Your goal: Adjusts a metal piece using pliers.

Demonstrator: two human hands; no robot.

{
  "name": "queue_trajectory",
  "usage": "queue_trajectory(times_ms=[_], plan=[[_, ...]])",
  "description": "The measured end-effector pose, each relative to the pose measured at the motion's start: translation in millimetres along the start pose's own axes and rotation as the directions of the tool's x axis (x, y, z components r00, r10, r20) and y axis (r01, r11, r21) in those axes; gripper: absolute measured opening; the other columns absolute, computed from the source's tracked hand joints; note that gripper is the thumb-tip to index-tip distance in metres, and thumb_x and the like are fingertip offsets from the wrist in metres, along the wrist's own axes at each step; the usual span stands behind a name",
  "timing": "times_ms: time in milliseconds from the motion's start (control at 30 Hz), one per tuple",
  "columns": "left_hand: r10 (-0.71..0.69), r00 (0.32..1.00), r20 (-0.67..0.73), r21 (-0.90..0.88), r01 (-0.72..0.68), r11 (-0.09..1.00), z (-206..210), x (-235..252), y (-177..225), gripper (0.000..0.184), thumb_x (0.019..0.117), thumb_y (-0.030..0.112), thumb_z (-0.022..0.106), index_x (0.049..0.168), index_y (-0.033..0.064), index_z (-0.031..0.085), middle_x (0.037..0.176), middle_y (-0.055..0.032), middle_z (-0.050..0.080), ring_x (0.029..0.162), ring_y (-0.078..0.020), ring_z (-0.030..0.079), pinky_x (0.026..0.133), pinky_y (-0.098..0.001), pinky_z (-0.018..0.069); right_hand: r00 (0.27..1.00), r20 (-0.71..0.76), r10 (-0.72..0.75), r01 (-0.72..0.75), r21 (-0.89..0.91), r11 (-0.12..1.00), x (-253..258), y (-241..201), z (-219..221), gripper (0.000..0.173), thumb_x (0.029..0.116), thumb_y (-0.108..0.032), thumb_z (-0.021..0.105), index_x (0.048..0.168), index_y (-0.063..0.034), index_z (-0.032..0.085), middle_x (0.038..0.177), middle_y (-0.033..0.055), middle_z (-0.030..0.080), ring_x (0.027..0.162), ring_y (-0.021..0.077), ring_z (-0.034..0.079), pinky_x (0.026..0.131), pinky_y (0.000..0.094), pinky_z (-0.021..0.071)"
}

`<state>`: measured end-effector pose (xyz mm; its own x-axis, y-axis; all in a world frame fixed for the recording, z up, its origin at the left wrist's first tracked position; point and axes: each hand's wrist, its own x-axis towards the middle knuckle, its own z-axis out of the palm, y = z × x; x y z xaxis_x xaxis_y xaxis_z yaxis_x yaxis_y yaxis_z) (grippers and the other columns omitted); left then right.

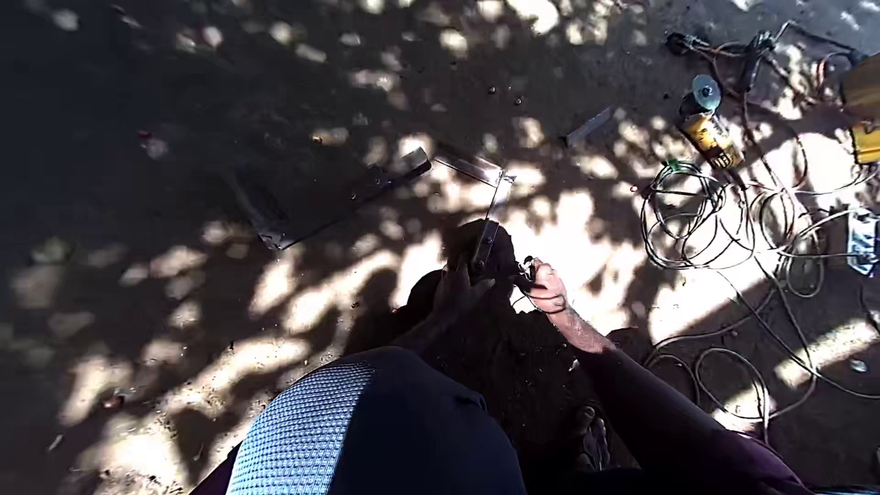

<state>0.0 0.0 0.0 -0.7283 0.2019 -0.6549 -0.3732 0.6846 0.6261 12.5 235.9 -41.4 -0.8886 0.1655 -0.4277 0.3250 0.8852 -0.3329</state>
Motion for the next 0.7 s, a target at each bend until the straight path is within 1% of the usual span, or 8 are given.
queue_trajectory(times_ms=[67, 133, 233, 367, 433, 533, 633, 700], plan=[[0.152, 0.964, -0.219, 0.043, -0.146, 0.988, 31.9, 25.7, -28.7, 0.094, 0.0845, 0.061, 0.076, 0.155, 0.0127, 0.037, 0.129, -0.0208, 0.065, 0.117, -0.0377, 0.064, 0.099, -0.0639, 0.0516, 1.000, -0.012, 0.027, -0.027, 0.024, 0.999, 4.4, 11.4, 9.5, 0.061, 0.0865, -0.046, 0.076, 0.133, -0.0100, 0.062, 0.127, 0.0213, 0.066, 0.114, 0.0415, 0.065, 0.090, 0.0676, 0.0539], [0.154, 0.960, -0.232, 0.092, -0.136, 0.986, 35.2, 28.4, -30.5, 0.093, 0.0846, 0.063, 0.074, 0.153, 0.0102, 0.039, 0.126, -0.0224, 0.065, 0.114, -0.0396, 0.065, 0.095, -0.0648, 0.0528, 0.999, -0.038, 0.038, -0.036, 0.042, 0.998, 8.5, 17.7, 17.1, 0.055, 0.0896, -0.040, 0.073, 0.132, -0.0068, 0.063, 0.126, 0.0224, 0.066, 0.115, 0.0412, 0.065, 0.093, 0.0653, 0.0537], [0.113, 0.968, -0.226, 0.100, -0.092, 0.991, 31.8, 32.1, -26.7, 0.096, 0.0814, 0.062, 0.078, 0.153, 0.0102, 0.041, 0.149, -0.0232, 0.049, 0.130, -0.0411, 0.055, 0.104, -0.0640, 0.0479, 1.000, -0.017, 0.016, -0.015, 0.062, 0.998, 15.8, 22.6, 15.8, 0.050, 0.0896, -0.041, 0.074, 0.123, -0.0049, 0.066, 0.118, 0.0222, 0.069, 0.112, 0.0400, 0.066, 0.093, 0.0638, 0.0535], [0.095, 0.970, -0.225, 0.145, -0.063, 0.987, 29.3, 30.4, -21.6, 0.091, 0.0828, 0.063, 0.076, 0.145, 0.0019, 0.049, 0.140, -0.0253, 0.055, 0.127, -0.0410, 0.057, 0.104, -0.0611, 0.0489, 0.992, -0.029, 0.119, -0.111, 0.201, 0.973, 12.9, 16.7, -4.2, 0.046, 0.0907, -0.040, 0.070, 0.124, -0.0089, 0.065, 0.110, 0.0185, 0.071, 0.102, 0.0377, 0.069, 0.085, 0.0652, 0.0544], [0.088, 0.970, -0.226, 0.129, -0.060, 0.990, 27.6, 29.3, -19.0, 0.084, 0.0855, 0.057, 0.076, 0.138, -0.0038, 0.054, 0.135, -0.0276, 0.058, 0.124, -0.0419, 0.059, 0.103, -0.0611, 0.0495, 0.974, -0.104, 0.203, -0.141, 0.430, 0.892, 8.4, 13.7, -12.6, 0.048, 0.0895, -0.031, 0.074, 0.128, -0.0060, 0.060, 0.110, 0.0186, 0.070, 0.102, 0.0349, 0.068, 0.087, 0.0607, 0.0554], [0.057, 0.974, -0.222, 0.063, -0.044, 0.997, 27.1, 30.6, -18.4, 0.078, 0.0872, 0.050, 0.076, 0.139, -0.0040, 0.052, 0.133, -0.0293, 0.058, 0.122, -0.0441, 0.060, 0.100, -0.0638, 0.0500, 0.935, -0.115, 0.334, -0.135, 0.757, 0.639, -4.8, 5.4, -22.2, 0.059, 0.0871, -0.014, 0.077, 0.140, -0.0097, 0.052, 0.123, 0.0159, 0.066, 0.109, 0.0261, 0.067, 0.092, 0.0492, 0.0577], [0.029, 0.984, -0.177, -0.038, -0.036, 0.999, 21.0, 28.4, -12.3, 0.080, 0.0854, 0.048, 0.079, 0.145, 0.0029, 0.049, 0.136, -0.0276, 0.057, 0.124, -0.0432, 0.059, 0.102, -0.0648, 0.0486, 0.904, 0.001, 0.429, -0.214, 0.868, 0.448, -18.5, -4.1, -31.1, 0.041, 0.0922, -0.015, 0.072, 0.130, -0.0057, 0.059, 0.103, 0.0125, 0.067, 0.084, 0.0194, 0.065, 0.071, 0.0393, 0.0568], [0.040, 0.989, -0.140, -0.156, -0.062, 0.986, 18.5, 25.2, -9.7, 0.081, 0.0846, 0.048, 0.081, 0.146, 0.0058, 0.050, 0.132, -0.0234, 0.062, 0.122, -0.0379, 0.062, 0.103, -0.0619, 0.0493, 0.893, 0.062, 0.445, -0.234, 0.910, 0.343, -21.6, -4.7, -29.2, 0.035, 0.0954, -0.014, 0.067, 0.127, -0.0028, 0.057, 0.092, 0.0115, 0.064, 0.069, 0.0175, 0.061, 0.060, 0.0358, 0.0546]])
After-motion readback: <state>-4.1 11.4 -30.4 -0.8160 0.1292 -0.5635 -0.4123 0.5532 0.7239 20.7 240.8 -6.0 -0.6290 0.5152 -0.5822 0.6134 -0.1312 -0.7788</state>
